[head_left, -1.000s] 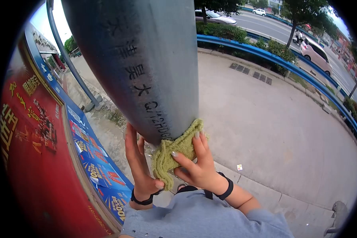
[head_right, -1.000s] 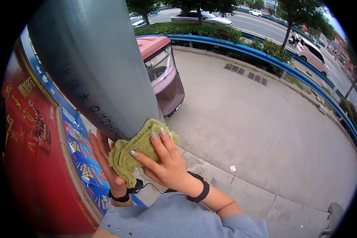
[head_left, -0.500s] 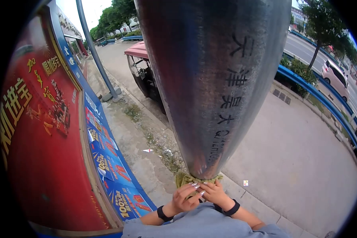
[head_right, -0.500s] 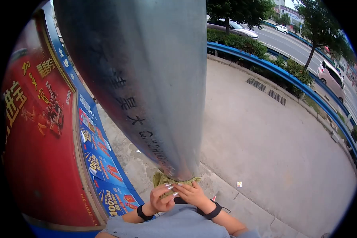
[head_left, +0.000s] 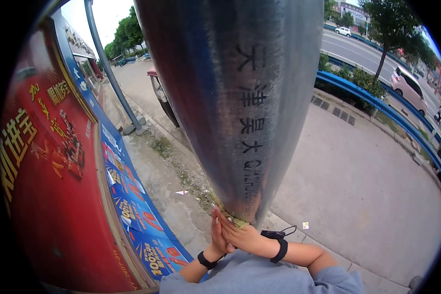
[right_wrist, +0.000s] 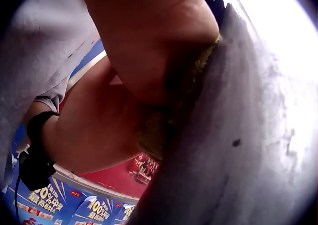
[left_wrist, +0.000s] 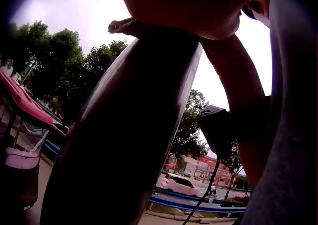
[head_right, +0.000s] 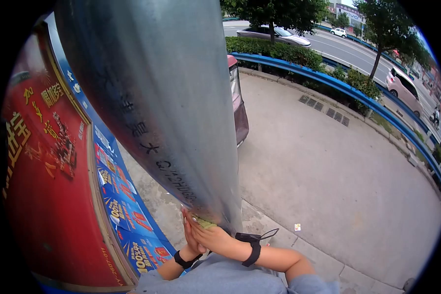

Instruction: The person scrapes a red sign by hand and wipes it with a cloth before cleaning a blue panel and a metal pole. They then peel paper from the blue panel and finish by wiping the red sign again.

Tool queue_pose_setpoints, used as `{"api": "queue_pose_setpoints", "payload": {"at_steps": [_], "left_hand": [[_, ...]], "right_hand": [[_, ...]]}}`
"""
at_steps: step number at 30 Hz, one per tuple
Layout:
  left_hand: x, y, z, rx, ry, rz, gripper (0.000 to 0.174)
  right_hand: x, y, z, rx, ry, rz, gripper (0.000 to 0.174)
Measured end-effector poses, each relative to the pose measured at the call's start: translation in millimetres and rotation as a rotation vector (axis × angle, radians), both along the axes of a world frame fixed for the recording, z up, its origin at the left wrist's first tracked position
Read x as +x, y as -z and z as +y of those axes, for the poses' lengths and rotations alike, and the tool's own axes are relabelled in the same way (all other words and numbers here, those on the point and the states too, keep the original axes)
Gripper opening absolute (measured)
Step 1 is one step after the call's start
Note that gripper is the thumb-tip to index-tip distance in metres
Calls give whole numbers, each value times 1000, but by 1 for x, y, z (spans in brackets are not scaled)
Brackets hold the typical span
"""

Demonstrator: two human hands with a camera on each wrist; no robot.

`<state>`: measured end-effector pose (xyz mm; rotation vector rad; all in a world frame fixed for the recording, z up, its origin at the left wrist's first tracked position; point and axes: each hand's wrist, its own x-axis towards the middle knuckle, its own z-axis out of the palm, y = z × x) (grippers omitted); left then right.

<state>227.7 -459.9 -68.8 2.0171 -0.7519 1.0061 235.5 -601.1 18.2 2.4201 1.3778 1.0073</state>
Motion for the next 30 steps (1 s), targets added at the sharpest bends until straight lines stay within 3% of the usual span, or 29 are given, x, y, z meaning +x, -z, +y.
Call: {"api": "queue_pose_setpoints", "payload": {"at_steps": [3, 4, 8, 11, 14, 18, 21, 22, 24, 25, 26, 29, 30], "left_hand": [[-17, 27, 7, 71, 27, 351, 87], [-19, 50, 11, 35, 87, 285, 90], [-52, 65, 15, 205, 144, 505, 90], [-58, 70, 10, 280, 162, 425, 79], [-30, 53, -2, 356, 133, -1, 58], [-2, -17, -28, 506, 149, -303, 38], [-3, -73, -65, 555, 215, -178, 36], [-4, -79, -74, 560, 230, -84, 38], [-3, -87, -91, 573, 263, 102, 42], [-3, -80, -97, 629, 250, 147, 45], [-3, -64, -100, 686, 235, 190, 48], [-9, -7, -95, 829, 240, 278, 53], [-15, 11, -90, 866, 236, 302, 54]], "right_hand": [[-2, 61, 7, -81, -32, 176, 34], [-6, 83, 6, -64, -49, 253, 35], [-17, 104, -15, -31, -64, 398, 37], [-23, 88, -41, 82, -116, 480, 35], [-25, 78, -66, 256, -128, 409, 33], [-13, 57, -89, 482, -143, 191, 30], [-10, 62, -95, 853, -127, 387, 35], [-15, 55, -95, 962, -93, 573, 39], [-16, 64, -88, 1154, -19, 676, 43], [-18, 74, -86, 1253, 20, 726, 46], [-21, 91, -85, 1323, 28, 885, 60], [-40, 145, -78, 1313, 220, 1274, 58], [-43, 152, -78, 1264, 170, 1338, 58]]}}
